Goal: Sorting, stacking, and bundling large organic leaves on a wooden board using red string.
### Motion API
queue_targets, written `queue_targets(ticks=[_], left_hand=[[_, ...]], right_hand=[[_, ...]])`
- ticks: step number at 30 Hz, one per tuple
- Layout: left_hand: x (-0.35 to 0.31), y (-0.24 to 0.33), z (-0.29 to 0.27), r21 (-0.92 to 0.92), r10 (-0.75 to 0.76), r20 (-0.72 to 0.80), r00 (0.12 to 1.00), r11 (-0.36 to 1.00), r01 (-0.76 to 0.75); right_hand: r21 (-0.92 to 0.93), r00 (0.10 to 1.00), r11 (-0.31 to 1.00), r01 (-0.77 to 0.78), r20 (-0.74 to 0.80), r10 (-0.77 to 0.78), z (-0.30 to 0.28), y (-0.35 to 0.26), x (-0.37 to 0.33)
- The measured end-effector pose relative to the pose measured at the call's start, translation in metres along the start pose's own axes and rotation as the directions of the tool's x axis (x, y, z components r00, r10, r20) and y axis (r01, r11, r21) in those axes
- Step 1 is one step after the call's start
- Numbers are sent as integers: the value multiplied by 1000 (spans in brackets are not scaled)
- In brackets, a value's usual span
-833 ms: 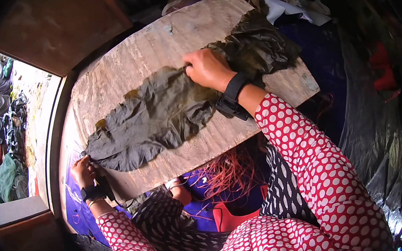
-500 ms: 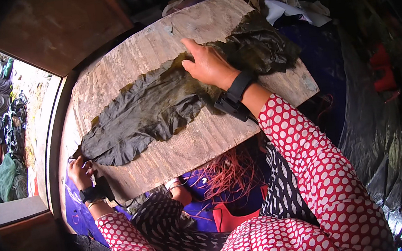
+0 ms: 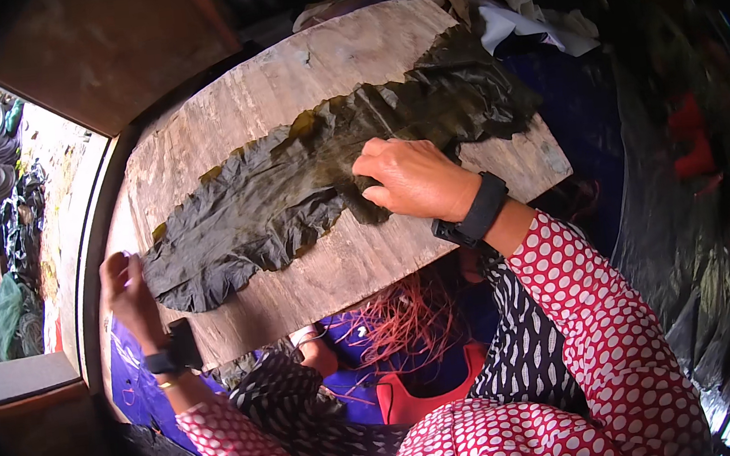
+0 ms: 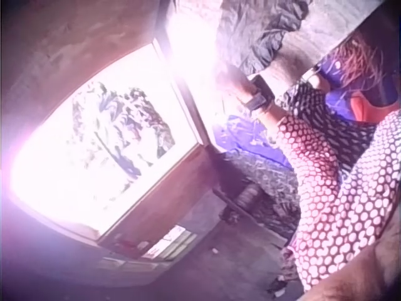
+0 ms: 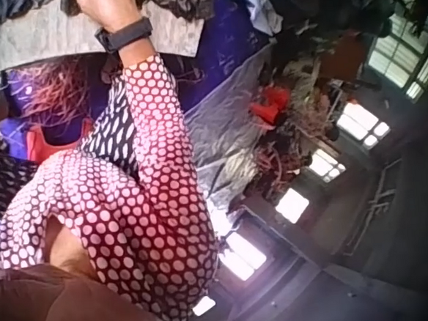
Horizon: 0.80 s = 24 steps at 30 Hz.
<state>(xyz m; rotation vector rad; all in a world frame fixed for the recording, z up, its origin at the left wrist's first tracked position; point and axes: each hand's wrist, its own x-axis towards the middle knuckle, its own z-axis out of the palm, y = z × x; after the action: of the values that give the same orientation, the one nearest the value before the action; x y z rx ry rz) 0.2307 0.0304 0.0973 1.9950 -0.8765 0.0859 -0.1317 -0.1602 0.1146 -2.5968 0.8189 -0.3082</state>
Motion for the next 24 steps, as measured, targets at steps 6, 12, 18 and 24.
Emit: queue_targets(ticks=[6,12,18,24], left_hand=[[-85,128,69,-139,474,639,605,846,-515],[-85,102,91,6,383,644,663,864,-504],[-57,96,74,-216,382,712,589,917,-334],[-52,105,72,-127,375,743,554,892,-434]], right_hand=[[-100,1000,995,12,-21,-14,-3,7,1],[-130,992,986,-108,-82,98,-17,21,-3],[-111,997,994,-23,-74,14,-19,25,-7],[-155,987,978,-138,-103,123,-28,32,-8]])
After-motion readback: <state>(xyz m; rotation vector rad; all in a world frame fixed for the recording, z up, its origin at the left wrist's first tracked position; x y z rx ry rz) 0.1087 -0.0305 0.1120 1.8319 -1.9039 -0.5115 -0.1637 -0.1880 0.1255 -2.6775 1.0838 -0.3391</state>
